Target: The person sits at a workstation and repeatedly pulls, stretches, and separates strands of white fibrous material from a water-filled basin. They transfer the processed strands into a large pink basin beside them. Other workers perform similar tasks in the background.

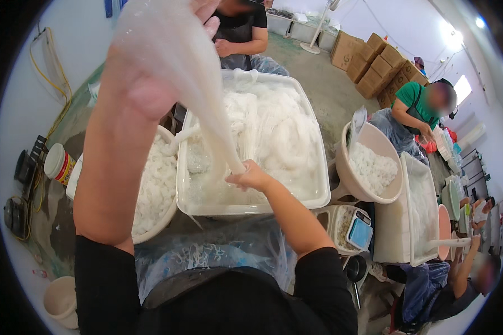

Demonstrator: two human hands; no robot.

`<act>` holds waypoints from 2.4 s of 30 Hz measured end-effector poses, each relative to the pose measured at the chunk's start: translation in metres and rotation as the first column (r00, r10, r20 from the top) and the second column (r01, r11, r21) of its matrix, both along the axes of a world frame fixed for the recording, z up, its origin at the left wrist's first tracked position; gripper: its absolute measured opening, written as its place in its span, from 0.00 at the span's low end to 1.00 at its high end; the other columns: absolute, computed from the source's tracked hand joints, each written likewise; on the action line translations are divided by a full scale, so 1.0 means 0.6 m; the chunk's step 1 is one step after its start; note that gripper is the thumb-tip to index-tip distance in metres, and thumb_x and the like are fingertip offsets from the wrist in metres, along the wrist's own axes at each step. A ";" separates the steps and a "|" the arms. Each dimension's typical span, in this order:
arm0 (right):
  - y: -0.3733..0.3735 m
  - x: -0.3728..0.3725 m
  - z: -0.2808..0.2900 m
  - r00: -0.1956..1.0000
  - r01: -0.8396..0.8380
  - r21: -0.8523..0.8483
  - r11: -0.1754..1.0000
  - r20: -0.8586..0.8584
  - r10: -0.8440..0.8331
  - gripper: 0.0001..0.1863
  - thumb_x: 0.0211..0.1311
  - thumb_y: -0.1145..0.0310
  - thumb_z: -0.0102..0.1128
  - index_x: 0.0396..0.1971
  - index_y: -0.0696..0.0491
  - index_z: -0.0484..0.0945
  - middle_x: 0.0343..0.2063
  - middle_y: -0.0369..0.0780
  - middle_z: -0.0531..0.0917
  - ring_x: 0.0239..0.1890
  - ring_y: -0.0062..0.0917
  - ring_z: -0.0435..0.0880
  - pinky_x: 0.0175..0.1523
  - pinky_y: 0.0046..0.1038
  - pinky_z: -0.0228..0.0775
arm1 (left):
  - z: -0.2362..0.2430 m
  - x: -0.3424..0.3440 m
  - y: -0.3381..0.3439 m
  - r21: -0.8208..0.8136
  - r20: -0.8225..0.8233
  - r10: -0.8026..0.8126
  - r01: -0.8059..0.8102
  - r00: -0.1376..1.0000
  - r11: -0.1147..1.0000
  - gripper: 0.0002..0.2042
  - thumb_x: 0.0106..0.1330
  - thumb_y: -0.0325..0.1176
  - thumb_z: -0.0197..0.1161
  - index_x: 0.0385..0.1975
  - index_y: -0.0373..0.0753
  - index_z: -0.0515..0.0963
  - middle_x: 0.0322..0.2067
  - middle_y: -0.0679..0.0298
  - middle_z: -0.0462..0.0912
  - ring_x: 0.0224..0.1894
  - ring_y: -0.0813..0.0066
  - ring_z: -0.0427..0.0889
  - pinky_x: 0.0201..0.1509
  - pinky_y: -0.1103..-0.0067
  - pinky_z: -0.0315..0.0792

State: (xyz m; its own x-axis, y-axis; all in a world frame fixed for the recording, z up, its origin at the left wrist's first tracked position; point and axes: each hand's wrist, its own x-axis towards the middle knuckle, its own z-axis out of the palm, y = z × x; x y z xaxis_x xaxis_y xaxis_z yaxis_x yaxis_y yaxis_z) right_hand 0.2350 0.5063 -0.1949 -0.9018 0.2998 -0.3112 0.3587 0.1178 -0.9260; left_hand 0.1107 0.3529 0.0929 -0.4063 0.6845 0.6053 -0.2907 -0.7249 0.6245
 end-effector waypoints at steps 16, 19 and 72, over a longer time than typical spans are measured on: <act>-0.064 0.084 0.304 0.965 -0.121 0.502 0.856 -0.145 0.221 0.19 0.38 0.61 0.69 0.21 0.63 0.78 0.24 0.46 0.79 0.25 0.24 0.78 0.33 0.28 0.70 | -0.405 0.115 0.010 -0.029 -0.735 0.579 -0.869 0.353 0.494 0.31 0.52 0.19 0.55 0.60 0.32 0.59 0.61 0.51 0.62 0.64 0.57 0.60 0.69 0.68 0.50; -0.087 0.103 0.181 0.956 -0.186 -0.003 0.983 -0.231 0.180 0.19 0.41 0.66 0.69 0.34 0.59 0.76 0.32 0.42 0.78 0.33 0.21 0.77 0.39 0.26 0.71 | -0.377 0.067 0.023 0.069 -0.890 0.377 -0.739 0.258 0.670 0.25 0.54 0.23 0.58 0.55 0.33 0.67 0.56 0.51 0.69 0.62 0.59 0.63 0.68 0.69 0.50; 0.037 0.011 -0.134 0.476 -0.866 0.292 0.407 0.734 0.485 0.17 0.50 0.60 0.52 0.36 0.50 0.82 0.43 0.46 0.81 0.47 0.38 0.78 0.52 0.37 0.68 | -0.525 0.009 0.030 -0.266 -0.907 -0.415 -0.857 0.068 0.441 0.08 0.51 0.40 0.59 0.25 0.44 0.79 0.25 0.56 0.81 0.32 0.54 0.80 0.35 0.63 0.72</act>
State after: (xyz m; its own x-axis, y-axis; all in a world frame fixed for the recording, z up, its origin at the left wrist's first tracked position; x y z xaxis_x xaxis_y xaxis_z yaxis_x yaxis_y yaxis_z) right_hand 0.2413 0.5284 -0.2754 -0.6395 -0.0746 -0.7652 0.2141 0.9386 -0.2705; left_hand 0.1163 0.3707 -0.2221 -0.3049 0.9523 -0.0103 0.9206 0.2975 0.2528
